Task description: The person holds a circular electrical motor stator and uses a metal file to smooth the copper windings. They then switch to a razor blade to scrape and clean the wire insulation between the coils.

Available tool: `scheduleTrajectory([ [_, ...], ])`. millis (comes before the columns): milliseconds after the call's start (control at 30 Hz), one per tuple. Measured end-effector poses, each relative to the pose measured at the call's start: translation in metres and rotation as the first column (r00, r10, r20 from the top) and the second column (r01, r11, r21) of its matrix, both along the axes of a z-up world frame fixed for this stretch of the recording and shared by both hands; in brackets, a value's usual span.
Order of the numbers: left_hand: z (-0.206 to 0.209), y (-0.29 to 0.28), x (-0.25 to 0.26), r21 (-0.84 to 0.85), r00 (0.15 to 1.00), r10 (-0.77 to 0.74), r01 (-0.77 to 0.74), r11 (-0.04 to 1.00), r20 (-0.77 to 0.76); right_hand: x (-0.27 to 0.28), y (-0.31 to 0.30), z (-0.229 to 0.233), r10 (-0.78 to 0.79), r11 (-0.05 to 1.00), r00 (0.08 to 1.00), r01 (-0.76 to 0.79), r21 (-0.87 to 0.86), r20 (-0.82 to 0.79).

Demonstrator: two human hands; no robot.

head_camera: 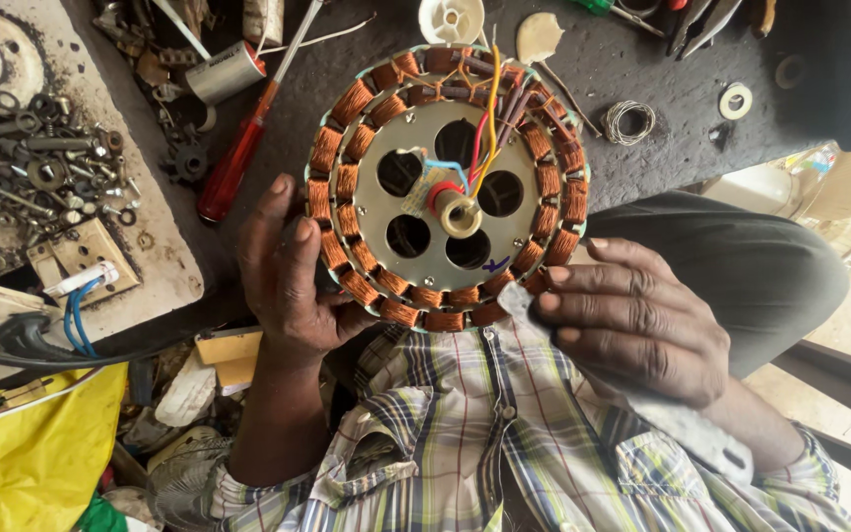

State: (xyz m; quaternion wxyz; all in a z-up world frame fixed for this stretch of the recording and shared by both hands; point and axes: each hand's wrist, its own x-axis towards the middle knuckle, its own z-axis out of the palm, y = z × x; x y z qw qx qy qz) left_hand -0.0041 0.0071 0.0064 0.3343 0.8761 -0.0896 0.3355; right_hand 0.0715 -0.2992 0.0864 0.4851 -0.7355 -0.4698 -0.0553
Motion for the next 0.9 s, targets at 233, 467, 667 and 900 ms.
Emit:
scheduleTrajectory([
  [233,-0.003,-0.001,-0.001,-0.017,1.000,0.005,-0.005,1.000,-0.006,0.007,-0.002,-0.001,0.050,0.999,0.996,-0.048,0.023,-0.070],
  [467,-0.004,-0.002,-0.003,-0.047,1.000,-0.001,0.000,0.999,-0.025,0.008,-0.002,0.002,0.039,0.999,0.994,-0.039,0.003,-0.102],
  [667,-0.006,-0.001,-0.002,-0.049,0.999,-0.022,0.020,0.999,-0.031,0.010,0.000,0.003,0.035,0.999,0.995,-0.036,-0.012,-0.089],
  [900,-0.006,0.000,-0.004,-0.028,0.998,0.006,-0.008,1.000,-0.059,0.010,0.006,0.014,0.007,0.999,0.997,-0.011,-0.045,-0.078],
])
